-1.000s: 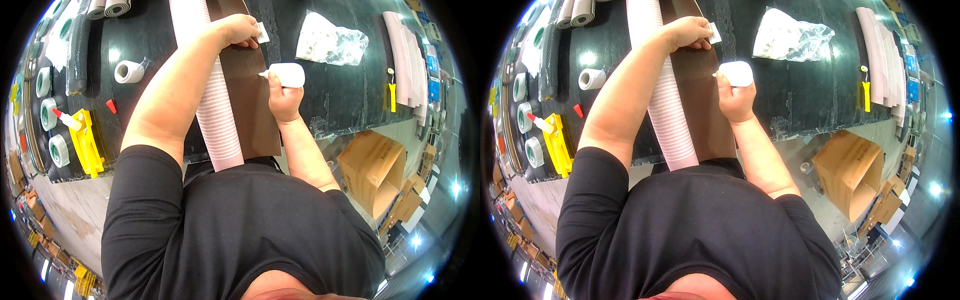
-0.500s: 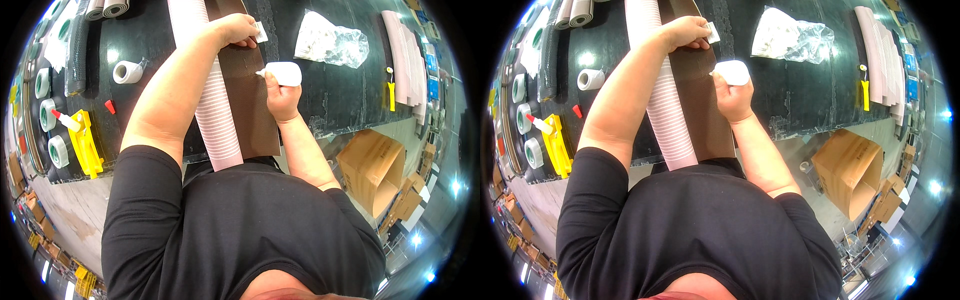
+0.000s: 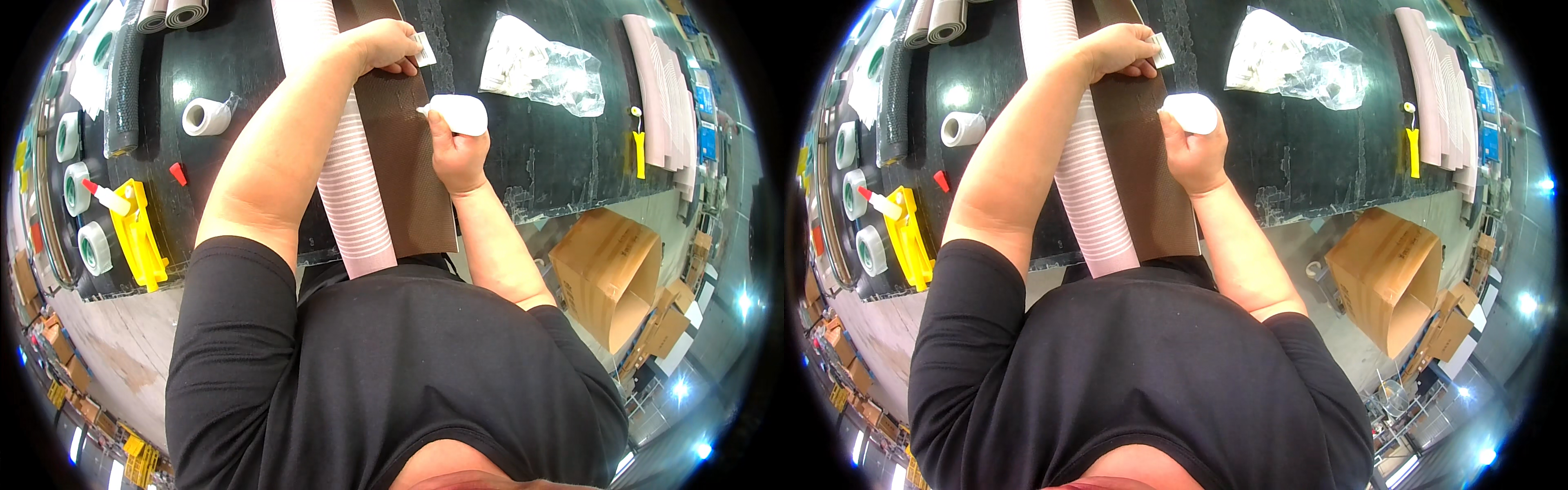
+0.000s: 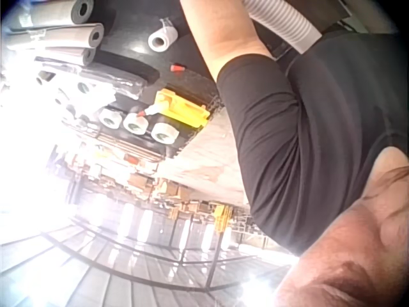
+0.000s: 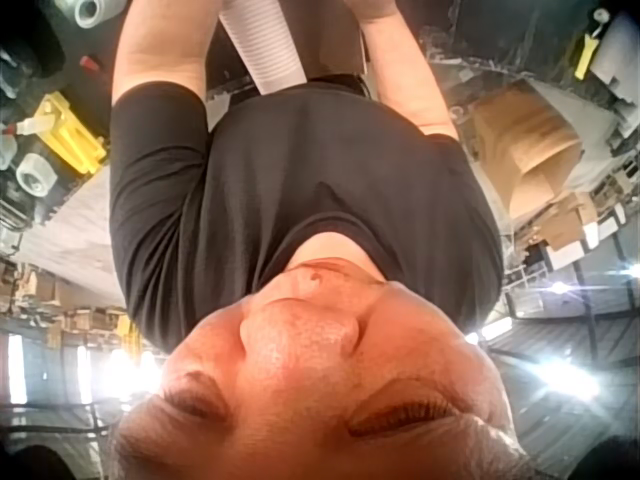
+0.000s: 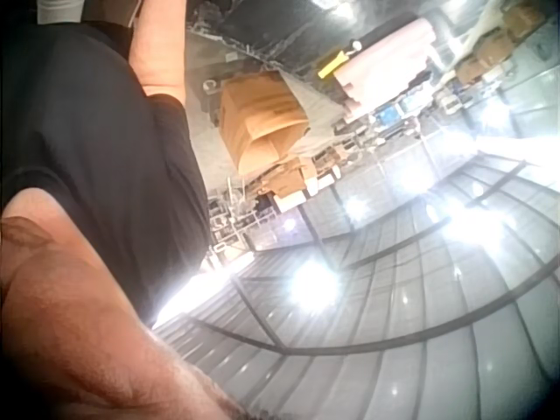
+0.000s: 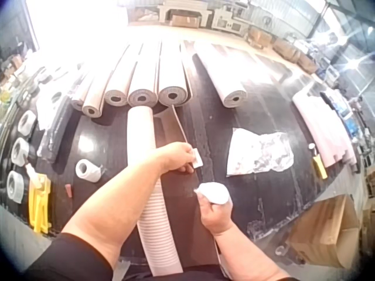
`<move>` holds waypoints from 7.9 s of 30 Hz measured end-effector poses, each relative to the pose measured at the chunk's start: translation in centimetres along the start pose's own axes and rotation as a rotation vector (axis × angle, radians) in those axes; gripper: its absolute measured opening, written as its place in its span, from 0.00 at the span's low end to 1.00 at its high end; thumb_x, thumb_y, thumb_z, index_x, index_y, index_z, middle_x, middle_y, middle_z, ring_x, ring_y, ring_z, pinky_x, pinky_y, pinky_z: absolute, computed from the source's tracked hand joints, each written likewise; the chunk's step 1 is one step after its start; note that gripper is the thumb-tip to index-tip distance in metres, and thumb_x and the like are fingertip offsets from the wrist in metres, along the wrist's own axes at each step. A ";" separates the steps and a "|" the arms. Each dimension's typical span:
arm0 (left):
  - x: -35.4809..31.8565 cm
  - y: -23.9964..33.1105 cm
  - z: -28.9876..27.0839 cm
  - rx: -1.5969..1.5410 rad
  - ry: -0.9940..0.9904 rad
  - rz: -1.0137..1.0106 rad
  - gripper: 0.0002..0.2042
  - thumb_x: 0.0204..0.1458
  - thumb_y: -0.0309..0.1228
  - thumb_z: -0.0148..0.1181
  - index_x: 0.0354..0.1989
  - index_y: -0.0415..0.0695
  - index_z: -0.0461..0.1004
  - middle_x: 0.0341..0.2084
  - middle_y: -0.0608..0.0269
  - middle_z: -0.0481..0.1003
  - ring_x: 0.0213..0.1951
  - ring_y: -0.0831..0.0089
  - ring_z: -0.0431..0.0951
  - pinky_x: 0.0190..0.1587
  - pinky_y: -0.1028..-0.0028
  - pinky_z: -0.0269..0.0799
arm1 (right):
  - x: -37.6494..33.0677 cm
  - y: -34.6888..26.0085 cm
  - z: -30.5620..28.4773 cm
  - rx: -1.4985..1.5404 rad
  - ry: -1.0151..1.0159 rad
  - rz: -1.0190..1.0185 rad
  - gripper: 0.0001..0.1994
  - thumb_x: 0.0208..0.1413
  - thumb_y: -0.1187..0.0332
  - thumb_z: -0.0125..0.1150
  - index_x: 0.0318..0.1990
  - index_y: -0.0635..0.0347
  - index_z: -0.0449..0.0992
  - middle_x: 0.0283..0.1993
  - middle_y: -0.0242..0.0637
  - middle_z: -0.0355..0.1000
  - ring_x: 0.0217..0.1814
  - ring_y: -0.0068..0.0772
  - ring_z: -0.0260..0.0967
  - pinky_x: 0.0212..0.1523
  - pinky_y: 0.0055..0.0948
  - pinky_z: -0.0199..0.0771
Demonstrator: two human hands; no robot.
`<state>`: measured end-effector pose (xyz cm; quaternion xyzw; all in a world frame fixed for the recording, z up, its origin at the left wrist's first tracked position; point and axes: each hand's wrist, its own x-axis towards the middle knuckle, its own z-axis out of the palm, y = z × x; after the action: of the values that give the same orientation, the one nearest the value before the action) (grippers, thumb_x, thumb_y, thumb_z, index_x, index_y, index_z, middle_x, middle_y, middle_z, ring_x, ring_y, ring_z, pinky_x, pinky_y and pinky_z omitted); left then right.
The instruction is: The person wraps individual rolls of insulation material with clear plastic film, applies adhesive to a cardboard backing using a bottle, and secures the insulation roll to the backing with a yellow roller.
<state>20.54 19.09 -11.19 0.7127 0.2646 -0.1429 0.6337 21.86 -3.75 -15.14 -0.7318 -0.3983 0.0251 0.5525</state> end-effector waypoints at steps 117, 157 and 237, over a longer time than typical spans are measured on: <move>-7.0 -0.3 2.4 0.411 0.039 0.041 0.09 0.54 0.33 0.63 0.35 0.38 0.82 0.23 0.66 0.77 0.28 0.78 0.75 0.34 0.72 0.71 | -4.0 -2.6 -2.1 -0.093 -0.178 -0.006 0.12 0.45 0.76 0.68 0.38 0.55 0.76 0.40 0.36 0.72 0.38 0.42 0.73 0.40 0.37 0.76; -7.4 -1.5 6.0 0.866 0.523 0.181 0.12 0.49 0.37 0.65 0.36 0.44 0.86 0.41 0.52 0.79 0.47 0.56 0.79 0.54 0.63 0.74 | -2.6 -2.5 -0.7 -0.449 -0.262 -0.113 0.18 0.53 0.67 0.65 0.53 0.53 0.79 0.40 0.36 0.67 0.40 0.41 0.70 0.37 0.38 0.76; -6.5 0.9 2.2 1.269 0.140 0.327 0.28 0.44 0.17 0.58 0.54 0.60 0.78 0.60 0.67 0.68 0.65 0.64 0.66 0.62 0.62 0.68 | 9.8 24.0 -48.6 -1.090 0.162 0.718 0.25 0.65 0.50 0.51 0.51 0.67 0.74 0.49 0.57 0.77 0.55 0.60 0.75 0.55 0.51 0.74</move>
<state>16.03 15.57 -7.32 0.9866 0.0576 -0.1264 0.0853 65.01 -37.82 -12.22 -0.9938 -0.0420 -0.0526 0.0880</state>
